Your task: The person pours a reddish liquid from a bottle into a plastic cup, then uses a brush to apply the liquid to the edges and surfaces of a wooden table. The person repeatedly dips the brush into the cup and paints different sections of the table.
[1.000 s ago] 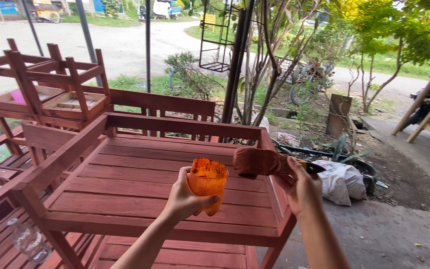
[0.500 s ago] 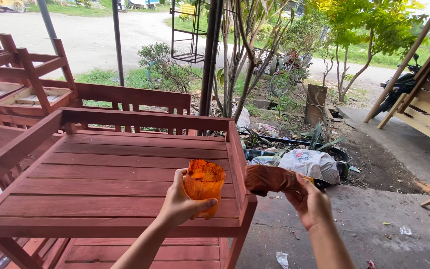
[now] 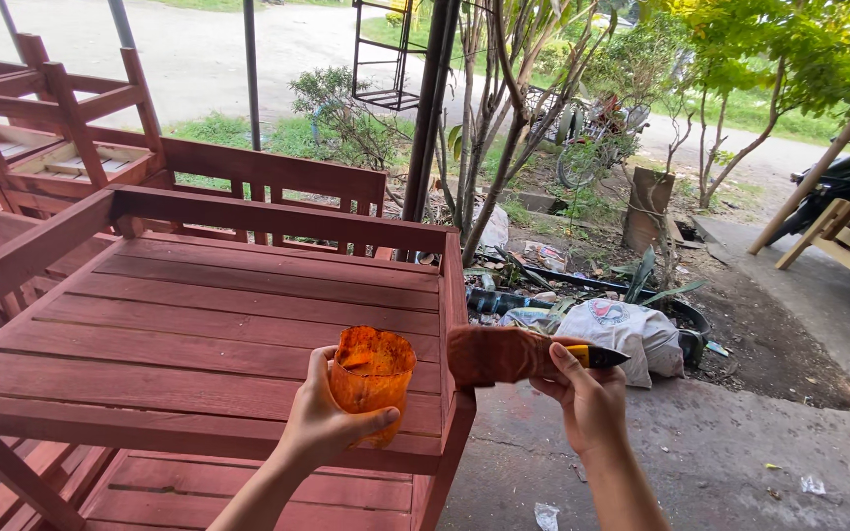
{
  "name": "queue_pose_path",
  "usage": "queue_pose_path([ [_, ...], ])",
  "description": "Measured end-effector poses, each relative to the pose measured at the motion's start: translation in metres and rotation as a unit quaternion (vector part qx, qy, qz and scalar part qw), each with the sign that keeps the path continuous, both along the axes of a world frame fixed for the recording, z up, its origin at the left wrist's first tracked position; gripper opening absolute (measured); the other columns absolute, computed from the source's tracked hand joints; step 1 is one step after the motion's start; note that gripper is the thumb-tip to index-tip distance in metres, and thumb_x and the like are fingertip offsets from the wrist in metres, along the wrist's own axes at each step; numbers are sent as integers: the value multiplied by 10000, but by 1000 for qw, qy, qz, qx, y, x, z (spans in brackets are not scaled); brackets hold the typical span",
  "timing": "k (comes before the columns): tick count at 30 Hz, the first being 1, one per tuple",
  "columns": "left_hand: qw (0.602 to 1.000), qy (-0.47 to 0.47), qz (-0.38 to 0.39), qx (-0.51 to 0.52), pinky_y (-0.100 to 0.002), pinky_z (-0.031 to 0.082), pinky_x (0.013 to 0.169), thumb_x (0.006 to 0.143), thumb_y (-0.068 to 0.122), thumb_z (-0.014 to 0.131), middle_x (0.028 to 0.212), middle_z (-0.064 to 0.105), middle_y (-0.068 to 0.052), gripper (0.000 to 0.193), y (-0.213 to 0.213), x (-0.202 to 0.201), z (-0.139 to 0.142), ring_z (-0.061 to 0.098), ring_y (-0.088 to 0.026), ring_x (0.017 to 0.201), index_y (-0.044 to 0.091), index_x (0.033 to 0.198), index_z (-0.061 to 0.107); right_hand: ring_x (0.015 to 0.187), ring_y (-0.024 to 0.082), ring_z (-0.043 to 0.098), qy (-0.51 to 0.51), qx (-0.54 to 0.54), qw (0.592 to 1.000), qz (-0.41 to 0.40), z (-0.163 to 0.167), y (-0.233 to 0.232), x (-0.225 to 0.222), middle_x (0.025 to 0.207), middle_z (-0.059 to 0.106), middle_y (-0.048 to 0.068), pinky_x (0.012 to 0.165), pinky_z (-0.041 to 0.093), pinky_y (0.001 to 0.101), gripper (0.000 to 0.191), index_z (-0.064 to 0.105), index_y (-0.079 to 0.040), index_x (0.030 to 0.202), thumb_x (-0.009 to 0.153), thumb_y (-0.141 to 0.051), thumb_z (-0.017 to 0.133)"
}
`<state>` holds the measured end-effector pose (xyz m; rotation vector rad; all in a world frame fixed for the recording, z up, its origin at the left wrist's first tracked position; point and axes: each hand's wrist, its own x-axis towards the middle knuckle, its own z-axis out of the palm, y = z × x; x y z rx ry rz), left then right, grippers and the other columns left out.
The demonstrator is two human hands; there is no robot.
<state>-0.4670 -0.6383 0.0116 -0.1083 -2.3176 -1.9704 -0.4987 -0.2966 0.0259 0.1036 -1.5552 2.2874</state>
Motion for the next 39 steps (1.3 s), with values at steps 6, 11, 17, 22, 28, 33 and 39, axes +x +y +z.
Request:
queue_pose_path([
  [6, 992, 122, -32, 9, -249, 659, 562, 635, 301, 960, 1043, 708, -166, 948, -3, -10, 4, 747, -140, 806, 48, 1337, 374, 800, 243, 775, 18, 34, 999, 30, -6, 5, -13, 942, 771, 155, 679, 675, 411, 163, 718, 15, 1023, 896, -88, 716],
  [11, 999, 29, -20, 17, -297, 586, 447, 582, 293, 927, 1032, 714, -181, 915, -9, -15, 13, 707, -204, 669, 73, 1294, 396, 822, 261, 770, 43, 12, 998, 38, -11, -1, -31, 954, 756, 166, 720, 677, 438, 149, 709, 26, 1028, 905, -59, 719],
  [17, 999, 40, -28, 15, -279, 678, 532, 577, 299, 931, 1067, 681, -160, 975, -20, -23, 16, 763, -174, 820, 95, 1351, 374, 867, 271, 764, 77, -4, 992, 98, -18, 10, -11, 975, 761, 182, 781, 648, 434, 180, 717, 61, 1066, 915, -36, 703],
  [22, 998, 51, -35, 23, -320, 657, 645, 595, 321, 932, 1106, 686, -173, 949, -27, -28, 6, 762, -223, 926, 63, 1312, 365, 878, 270, 765, 91, 2, 991, 96, -26, -2, -15, 982, 761, 169, 787, 653, 433, 180, 712, 58, 1064, 909, -32, 710],
  [28, 995, 90, -25, 29, -337, 689, 773, 612, 331, 935, 1127, 698, -179, 952, -21, -41, 1, 768, -234, 1012, 49, 1324, 369, 868, 284, 758, 65, -8, 998, 11, -19, 11, -40, 981, 748, 163, 743, 662, 455, 155, 709, 34, 1065, 932, -46, 701],
  [33, 997, 68, 32, 6, -366, 681, 770, 591, 302, 930, 1119, 681, -166, 945, 10, -60, 6, 754, -229, 1010, 65, 1325, 383, 832, 285, 773, 44, -36, 995, 77, -27, 32, -81, 986, 771, 175, 679, 659, 444, 170, 713, 12, 1045, 901, -77, 702],
  [39, 988, 32, 149, -12, -376, 687, 690, 591, 278, 930, 1110, 678, -165, 934, 84, -92, 11, 758, -280, 937, 64, 1314, 379, 824, 252, 751, 38, -12, 993, 108, -28, 87, -180, 975, 742, 135, 672, 651, 424, 180, 710, 2, 1077, 922, -86, 738],
])
